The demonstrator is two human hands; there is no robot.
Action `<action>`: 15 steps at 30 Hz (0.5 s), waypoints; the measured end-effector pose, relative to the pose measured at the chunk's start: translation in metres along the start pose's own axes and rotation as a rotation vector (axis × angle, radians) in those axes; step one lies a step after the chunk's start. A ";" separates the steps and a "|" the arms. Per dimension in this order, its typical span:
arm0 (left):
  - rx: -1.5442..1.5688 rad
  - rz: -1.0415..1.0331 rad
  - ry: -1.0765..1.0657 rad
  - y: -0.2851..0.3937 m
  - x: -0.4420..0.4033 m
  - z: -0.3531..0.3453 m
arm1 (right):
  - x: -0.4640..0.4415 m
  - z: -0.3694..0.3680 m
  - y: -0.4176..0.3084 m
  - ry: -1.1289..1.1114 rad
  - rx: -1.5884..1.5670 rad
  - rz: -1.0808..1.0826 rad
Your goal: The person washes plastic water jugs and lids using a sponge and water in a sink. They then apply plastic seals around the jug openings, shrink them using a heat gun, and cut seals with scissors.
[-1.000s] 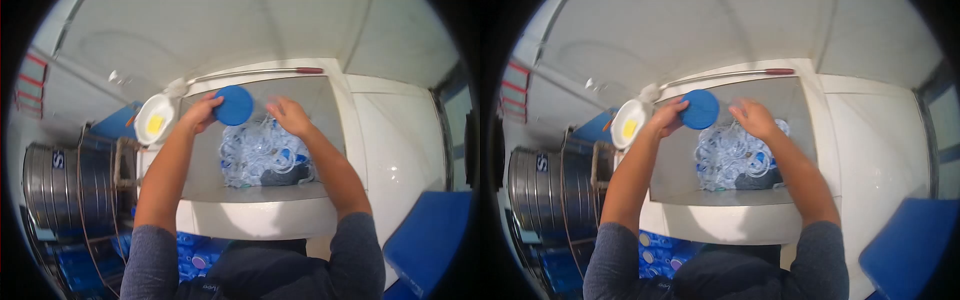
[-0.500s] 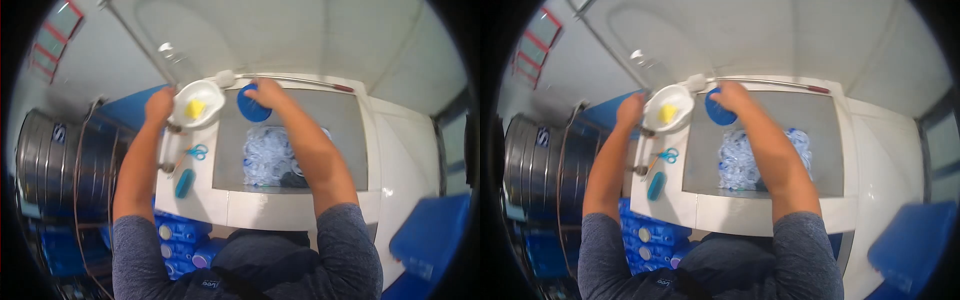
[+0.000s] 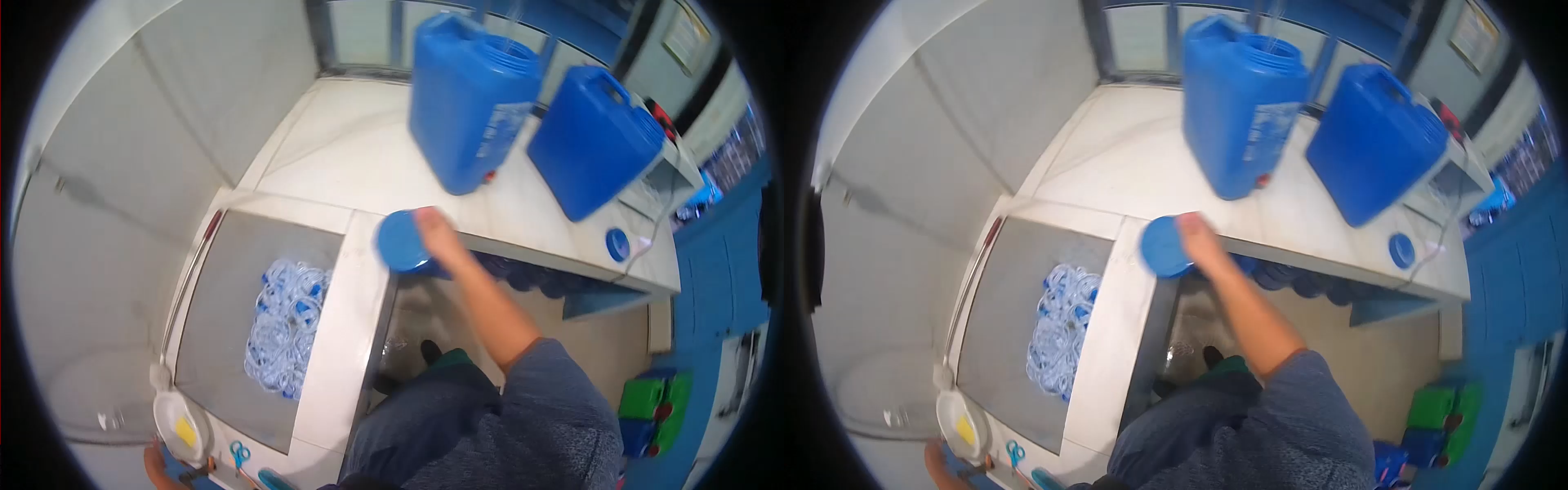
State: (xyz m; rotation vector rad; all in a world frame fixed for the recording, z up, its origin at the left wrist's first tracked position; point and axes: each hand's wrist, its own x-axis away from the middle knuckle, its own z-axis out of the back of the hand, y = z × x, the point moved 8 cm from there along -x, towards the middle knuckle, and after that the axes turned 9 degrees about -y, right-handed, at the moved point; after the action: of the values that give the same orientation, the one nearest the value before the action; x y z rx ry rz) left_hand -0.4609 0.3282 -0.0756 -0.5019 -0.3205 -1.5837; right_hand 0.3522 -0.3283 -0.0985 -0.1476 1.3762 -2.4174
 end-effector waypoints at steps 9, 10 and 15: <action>0.310 -0.905 0.188 0.379 0.207 -0.027 | -0.001 0.199 0.207 0.315 0.085 -0.380; 0.386 -1.011 0.252 0.419 0.231 -0.032 | -0.004 0.210 0.200 0.372 0.258 -0.217; 0.366 -0.823 0.103 0.531 0.357 -0.103 | 0.090 0.295 0.180 0.091 0.075 -0.116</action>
State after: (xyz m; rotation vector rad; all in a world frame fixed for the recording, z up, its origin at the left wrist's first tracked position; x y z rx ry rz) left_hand 0.0449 -0.0742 -0.0368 0.0227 -0.7887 -2.2635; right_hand 0.3904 -0.6836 -0.1045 -0.1019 1.3481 -2.5970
